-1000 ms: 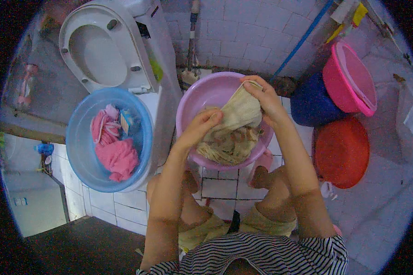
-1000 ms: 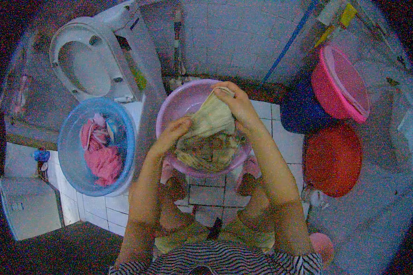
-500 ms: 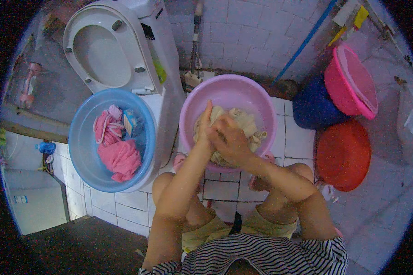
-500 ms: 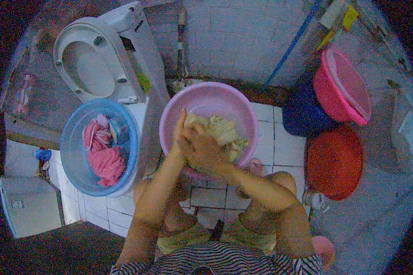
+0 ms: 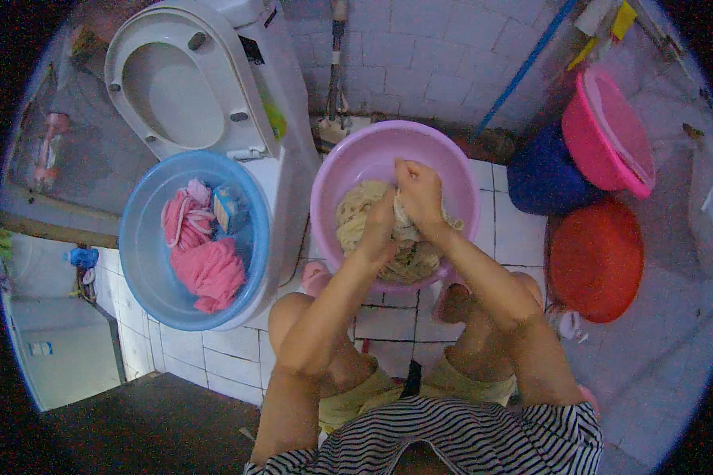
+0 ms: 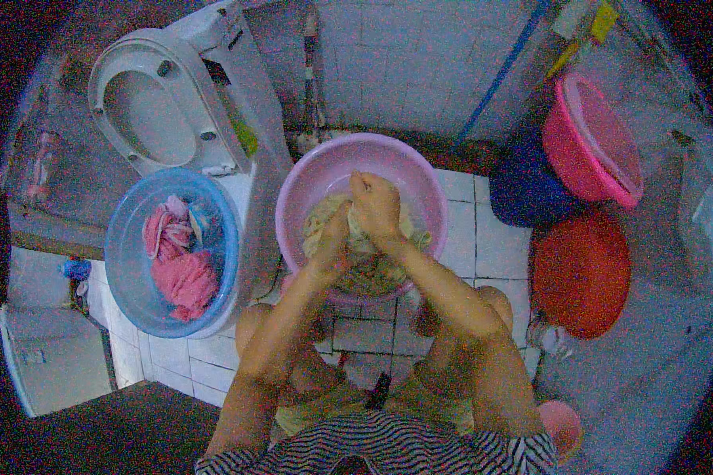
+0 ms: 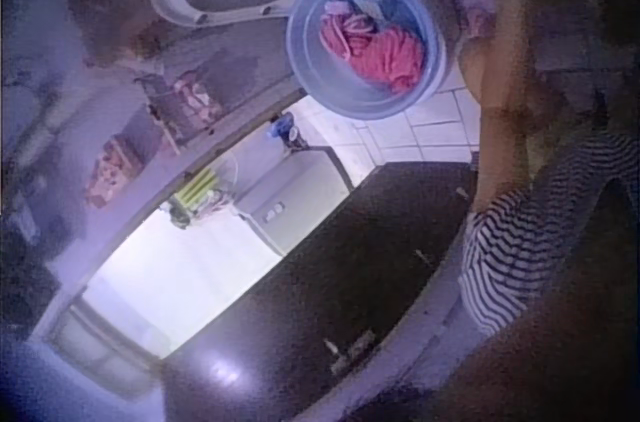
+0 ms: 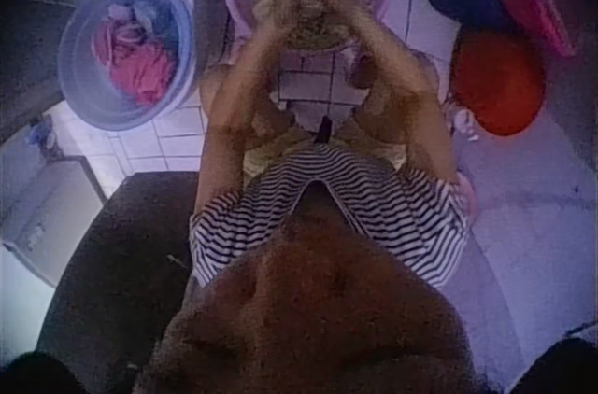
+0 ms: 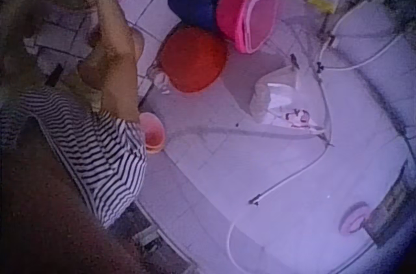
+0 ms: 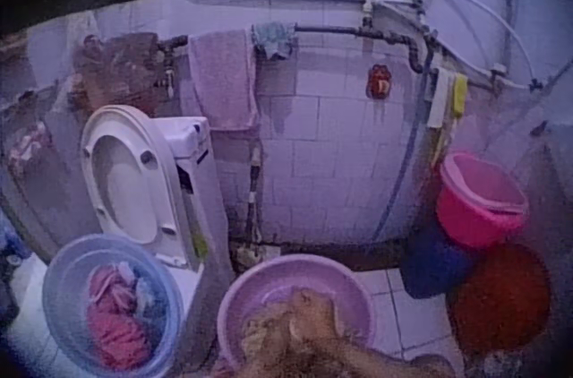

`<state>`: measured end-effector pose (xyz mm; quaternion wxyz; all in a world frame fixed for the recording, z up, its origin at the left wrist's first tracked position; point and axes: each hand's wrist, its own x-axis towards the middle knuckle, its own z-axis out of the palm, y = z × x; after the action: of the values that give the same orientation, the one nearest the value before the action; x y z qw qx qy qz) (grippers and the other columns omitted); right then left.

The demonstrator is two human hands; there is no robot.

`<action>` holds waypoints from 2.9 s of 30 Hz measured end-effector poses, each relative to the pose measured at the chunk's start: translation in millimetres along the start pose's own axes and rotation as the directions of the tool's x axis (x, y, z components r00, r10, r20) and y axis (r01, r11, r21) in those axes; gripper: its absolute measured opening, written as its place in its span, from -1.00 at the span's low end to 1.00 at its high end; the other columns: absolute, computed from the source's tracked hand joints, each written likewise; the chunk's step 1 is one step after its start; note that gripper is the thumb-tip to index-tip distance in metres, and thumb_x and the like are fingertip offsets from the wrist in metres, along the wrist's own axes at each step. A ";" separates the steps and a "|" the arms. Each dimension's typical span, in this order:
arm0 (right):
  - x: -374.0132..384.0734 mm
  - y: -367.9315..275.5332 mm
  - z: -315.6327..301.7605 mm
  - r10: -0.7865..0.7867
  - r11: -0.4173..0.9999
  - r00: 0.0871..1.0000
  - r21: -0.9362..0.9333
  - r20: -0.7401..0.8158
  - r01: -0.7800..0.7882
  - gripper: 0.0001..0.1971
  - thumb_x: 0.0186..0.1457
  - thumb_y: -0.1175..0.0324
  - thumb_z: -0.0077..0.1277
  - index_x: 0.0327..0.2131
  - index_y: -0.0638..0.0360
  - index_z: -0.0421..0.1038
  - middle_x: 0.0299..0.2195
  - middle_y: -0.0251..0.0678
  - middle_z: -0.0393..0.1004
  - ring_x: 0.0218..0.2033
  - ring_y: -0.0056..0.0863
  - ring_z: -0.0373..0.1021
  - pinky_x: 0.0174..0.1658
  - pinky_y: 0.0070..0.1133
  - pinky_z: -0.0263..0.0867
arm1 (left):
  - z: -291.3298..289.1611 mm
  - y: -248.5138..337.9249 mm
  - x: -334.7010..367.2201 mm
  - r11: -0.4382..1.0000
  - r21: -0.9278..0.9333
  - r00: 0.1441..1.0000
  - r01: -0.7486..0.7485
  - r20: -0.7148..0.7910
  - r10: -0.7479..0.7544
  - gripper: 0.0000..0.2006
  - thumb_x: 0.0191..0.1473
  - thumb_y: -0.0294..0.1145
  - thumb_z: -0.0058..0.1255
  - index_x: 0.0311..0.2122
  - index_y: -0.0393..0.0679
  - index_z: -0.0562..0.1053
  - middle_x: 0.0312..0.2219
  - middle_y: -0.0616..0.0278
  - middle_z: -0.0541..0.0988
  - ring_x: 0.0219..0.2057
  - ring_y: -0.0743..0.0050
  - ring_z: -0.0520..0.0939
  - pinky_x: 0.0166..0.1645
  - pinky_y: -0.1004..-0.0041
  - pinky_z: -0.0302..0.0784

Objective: The person sits on the floor and hand-washes a beige cloth in a pink basin. They scrub the cloth with a blue bar of soap, rinse it in the water, and wring it out repeatedly.

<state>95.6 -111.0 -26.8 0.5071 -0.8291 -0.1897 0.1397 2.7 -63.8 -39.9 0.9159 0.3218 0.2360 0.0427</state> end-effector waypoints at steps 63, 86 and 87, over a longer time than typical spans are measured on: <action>3.2 38.3 10.9 -0.197 0.980 0.972 0.009 -0.131 0.200 -0.76 0.07 0.25 -0.23 -0.45 0.21 0.35 -0.59 -0.08 0.29 -0.50 -0.17 0.31 -0.43 -0.29 0.18 | 4.9 -12.8 10.1 0.989 0.072 0.957 0.128 -0.271 -0.105 -0.65 0.11 -0.14 -0.27 -0.08 -0.12 0.31 -0.21 0.21 0.42 -0.16 0.34 0.43 -0.09 0.34 0.36; 36.8 32.2 -27.2 0.077 0.896 0.996 0.436 0.034 -0.084 -0.67 0.11 0.12 -0.12 -0.31 0.24 0.37 -0.41 -0.37 0.42 -0.38 -0.60 0.34 -0.27 -0.61 0.27 | -23.6 24.3 4.2 0.952 0.290 0.981 -0.100 -0.129 0.142 -0.67 0.05 -0.14 -0.13 -0.15 -0.12 0.32 -0.24 0.24 0.43 -0.22 0.43 0.44 -0.11 0.41 0.36; 34.0 15.5 -40.3 0.117 0.818 0.986 0.552 0.116 -0.162 -0.68 0.11 0.14 -0.11 -0.27 0.25 0.37 -0.38 -0.38 0.41 -0.35 -0.62 0.33 -0.25 -0.62 0.27 | -28.2 32.9 2.9 0.892 0.421 0.965 -0.165 -0.116 0.233 -0.74 0.04 -0.20 -0.11 -0.23 -0.13 0.34 -0.29 0.29 0.43 -0.25 0.50 0.43 -0.15 0.48 0.34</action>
<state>145.6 -133.7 -24.0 0.7081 -0.6501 -0.0984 0.2575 -5.2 -21.2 -40.2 0.7969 0.5235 0.2796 0.1127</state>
